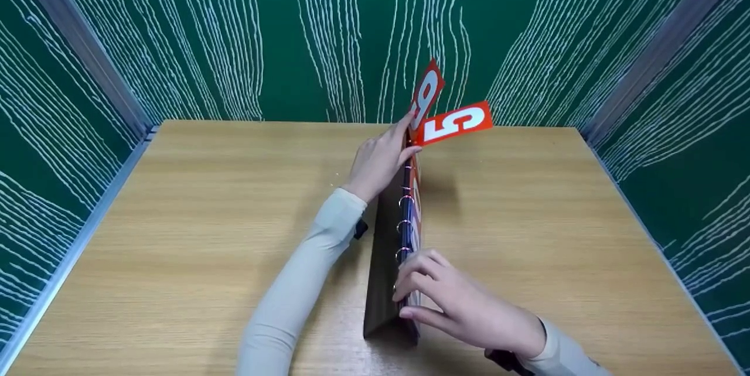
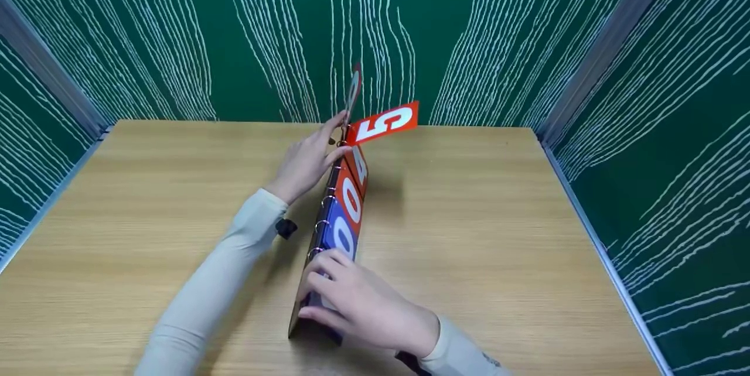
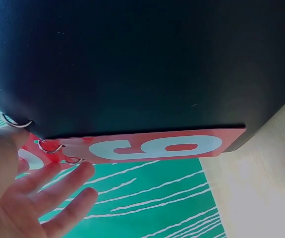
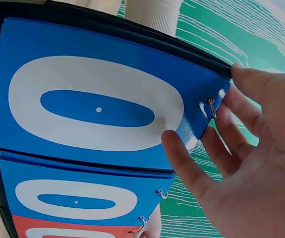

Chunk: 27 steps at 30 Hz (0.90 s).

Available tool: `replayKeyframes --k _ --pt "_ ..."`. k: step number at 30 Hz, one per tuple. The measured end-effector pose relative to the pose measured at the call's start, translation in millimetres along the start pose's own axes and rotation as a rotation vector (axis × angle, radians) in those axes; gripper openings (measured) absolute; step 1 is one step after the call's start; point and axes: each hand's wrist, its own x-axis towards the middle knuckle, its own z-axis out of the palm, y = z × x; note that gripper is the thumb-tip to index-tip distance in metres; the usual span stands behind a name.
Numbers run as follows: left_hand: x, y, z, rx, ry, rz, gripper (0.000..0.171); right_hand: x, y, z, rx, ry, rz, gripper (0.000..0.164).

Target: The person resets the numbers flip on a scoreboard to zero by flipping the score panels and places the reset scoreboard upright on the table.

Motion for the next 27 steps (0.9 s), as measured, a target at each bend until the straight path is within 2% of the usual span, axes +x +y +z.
replayKeyframes --k 11,21,27 --pt "1.0 0.6 -2.5 0.03 -0.009 0.011 0.076 1.2 0.5 0.7 0.013 0.015 -0.044 0.017" --pt "0.4 2.8 -0.9 0.007 -0.033 -0.024 0.073 0.3 0.2 1.2 0.012 0.012 -0.038 0.024" --pt "0.7 3.5 -1.4 0.001 -0.04 -0.023 0.069 0.2 0.7 0.6 0.004 0.019 -0.038 0.018"
